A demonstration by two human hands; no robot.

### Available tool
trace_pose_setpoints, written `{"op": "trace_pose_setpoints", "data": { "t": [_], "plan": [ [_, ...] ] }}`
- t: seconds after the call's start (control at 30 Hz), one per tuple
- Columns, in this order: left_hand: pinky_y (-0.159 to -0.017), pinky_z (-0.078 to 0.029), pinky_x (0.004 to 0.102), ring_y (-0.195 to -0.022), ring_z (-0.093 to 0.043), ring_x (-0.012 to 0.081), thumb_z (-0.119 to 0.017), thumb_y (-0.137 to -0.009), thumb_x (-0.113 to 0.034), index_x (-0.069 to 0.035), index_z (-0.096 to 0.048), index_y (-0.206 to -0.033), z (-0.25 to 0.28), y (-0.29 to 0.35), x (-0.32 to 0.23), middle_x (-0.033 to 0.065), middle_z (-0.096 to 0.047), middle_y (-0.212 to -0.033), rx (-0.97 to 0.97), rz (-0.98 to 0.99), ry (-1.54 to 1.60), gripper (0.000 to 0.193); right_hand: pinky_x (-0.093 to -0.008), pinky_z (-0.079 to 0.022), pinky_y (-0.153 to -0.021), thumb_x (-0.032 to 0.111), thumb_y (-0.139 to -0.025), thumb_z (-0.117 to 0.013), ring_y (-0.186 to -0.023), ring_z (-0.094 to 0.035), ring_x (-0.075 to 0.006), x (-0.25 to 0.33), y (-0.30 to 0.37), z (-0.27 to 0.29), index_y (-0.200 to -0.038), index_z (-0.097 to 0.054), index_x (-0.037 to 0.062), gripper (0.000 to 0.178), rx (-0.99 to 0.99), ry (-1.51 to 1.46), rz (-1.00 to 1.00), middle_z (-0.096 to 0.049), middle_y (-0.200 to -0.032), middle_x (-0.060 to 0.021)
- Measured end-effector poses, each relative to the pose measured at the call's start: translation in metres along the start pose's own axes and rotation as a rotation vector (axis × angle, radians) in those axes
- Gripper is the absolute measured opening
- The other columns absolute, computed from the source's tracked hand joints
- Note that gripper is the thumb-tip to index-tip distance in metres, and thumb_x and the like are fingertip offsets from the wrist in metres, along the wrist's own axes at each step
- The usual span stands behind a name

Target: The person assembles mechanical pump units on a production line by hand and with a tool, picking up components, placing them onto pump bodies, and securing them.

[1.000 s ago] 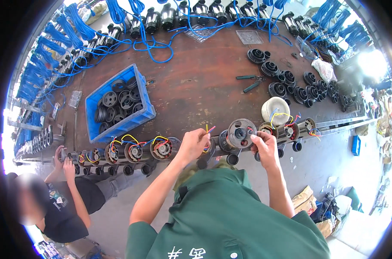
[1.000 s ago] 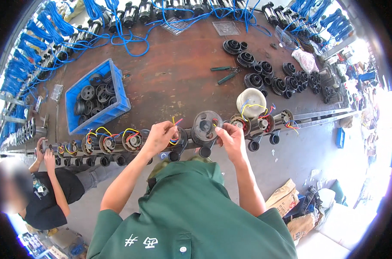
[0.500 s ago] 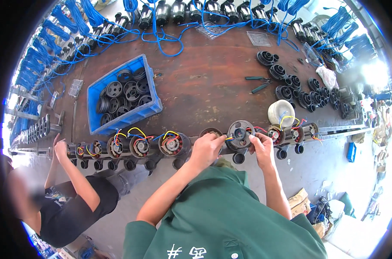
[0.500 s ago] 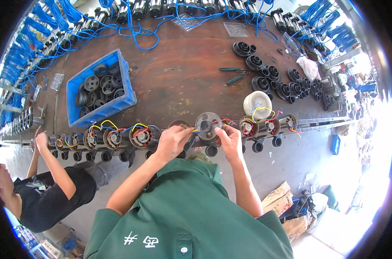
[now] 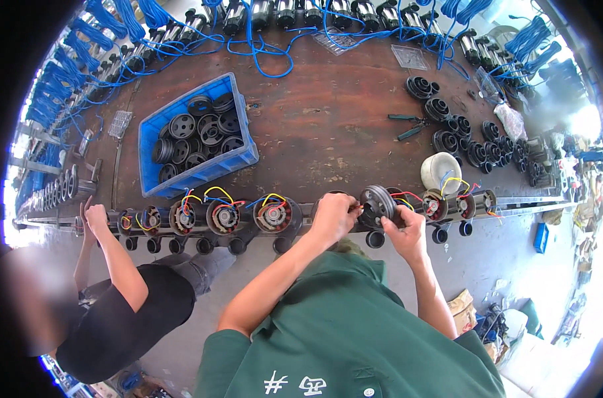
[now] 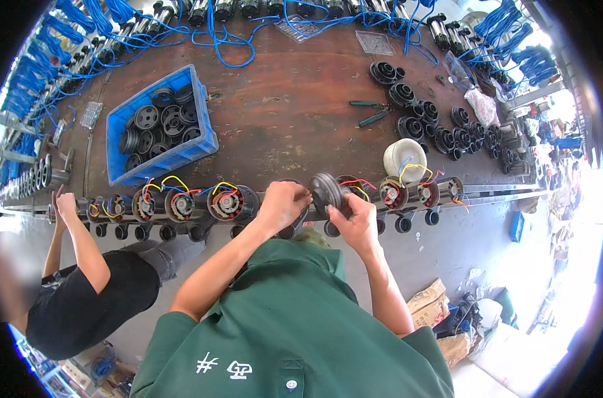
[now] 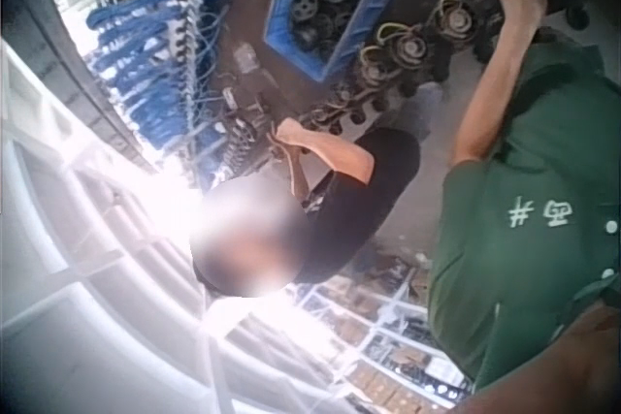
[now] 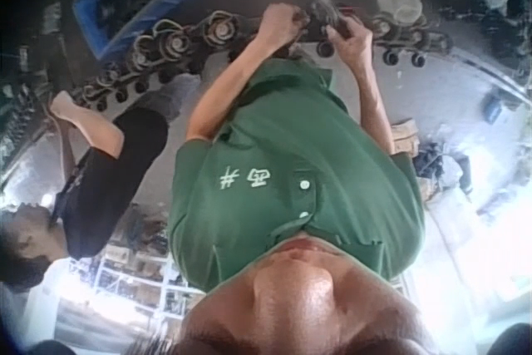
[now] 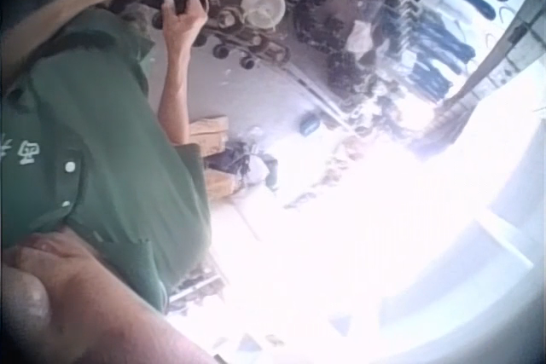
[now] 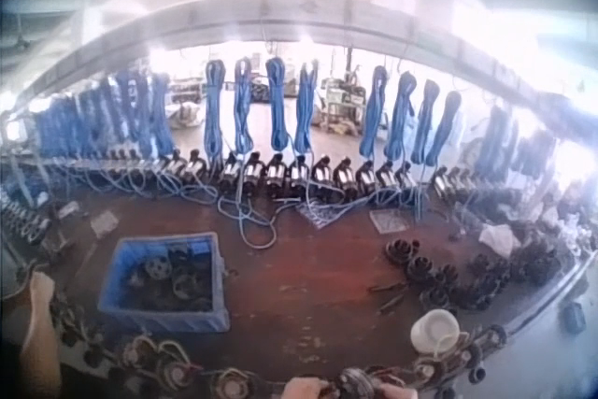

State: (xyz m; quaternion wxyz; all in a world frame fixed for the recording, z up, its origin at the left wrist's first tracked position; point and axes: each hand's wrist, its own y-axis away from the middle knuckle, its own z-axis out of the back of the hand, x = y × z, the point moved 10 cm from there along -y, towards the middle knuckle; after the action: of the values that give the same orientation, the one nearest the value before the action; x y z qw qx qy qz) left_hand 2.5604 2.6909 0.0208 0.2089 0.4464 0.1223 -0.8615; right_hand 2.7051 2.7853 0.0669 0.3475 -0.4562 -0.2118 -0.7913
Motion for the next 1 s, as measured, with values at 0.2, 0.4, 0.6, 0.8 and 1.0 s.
{"op": "trace_pose_setpoints", "data": {
  "t": [0.2,0.4,0.6,0.8,1.0],
  "plan": [
    [-0.082,-0.058,0.0311,-0.094,-0.065,0.0174,-0.062,-0.081,0.013,0.003,-0.047,-0.138,0.011,0.038,0.053,0.0145,-0.064,-0.120,0.029,0.313,0.857,0.059,-0.0382,-0.054,-0.064,0.006,-0.073,-0.083,-0.070,-0.066,-0.0289,0.052,0.013,-0.025,-0.094,-0.068,-0.0013,0.027,0.047,0.223,0.470,-0.066,-0.083,-0.0138],
    [-0.084,-0.054,0.0266,-0.092,-0.063,0.0123,-0.060,-0.089,0.009,0.003,-0.063,-0.119,0.056,0.057,0.051,0.0076,-0.066,-0.105,-0.258,0.234,0.454,0.031,-0.0377,-0.054,-0.065,0.013,-0.077,-0.073,-0.078,-0.061,-0.0254,0.074,0.032,-0.071,-0.090,-0.063,0.0068,0.017,0.230,0.421,0.672,-0.057,-0.083,-0.0076],
    [-0.093,-0.048,0.0416,-0.103,-0.056,0.0326,-0.079,-0.075,-0.011,-0.007,-0.075,-0.107,0.036,0.018,-0.019,0.0109,-0.064,-0.100,0.287,-0.179,-0.066,0.033,-0.0379,-0.054,-0.067,0.012,-0.078,-0.069,-0.080,-0.061,-0.0241,0.055,0.044,-0.085,-0.094,-0.067,0.0084,0.017,0.230,0.443,0.613,-0.058,-0.087,-0.0062],
    [-0.076,-0.054,0.0482,-0.088,-0.066,0.0418,-0.075,-0.071,-0.020,0.003,-0.065,-0.104,0.018,-0.008,-0.030,0.0222,-0.067,-0.088,0.627,-0.219,0.032,0.042,-0.0412,-0.054,-0.071,0.008,-0.069,-0.076,-0.083,-0.062,-0.0284,0.058,0.042,-0.082,-0.094,-0.071,0.0072,0.025,0.103,0.363,0.635,-0.062,-0.090,-0.0083],
    [-0.074,-0.056,0.0475,-0.091,-0.068,0.0372,-0.070,-0.083,-0.018,-0.008,-0.066,-0.110,0.000,0.009,-0.016,0.0165,-0.066,-0.101,0.544,-0.391,-0.491,0.029,-0.0423,-0.051,-0.069,0.006,-0.068,-0.081,-0.082,-0.060,-0.0307,0.059,0.045,-0.093,-0.095,-0.071,0.0033,0.029,0.204,0.380,0.571,-0.060,-0.089,-0.0105]
  ]
}}
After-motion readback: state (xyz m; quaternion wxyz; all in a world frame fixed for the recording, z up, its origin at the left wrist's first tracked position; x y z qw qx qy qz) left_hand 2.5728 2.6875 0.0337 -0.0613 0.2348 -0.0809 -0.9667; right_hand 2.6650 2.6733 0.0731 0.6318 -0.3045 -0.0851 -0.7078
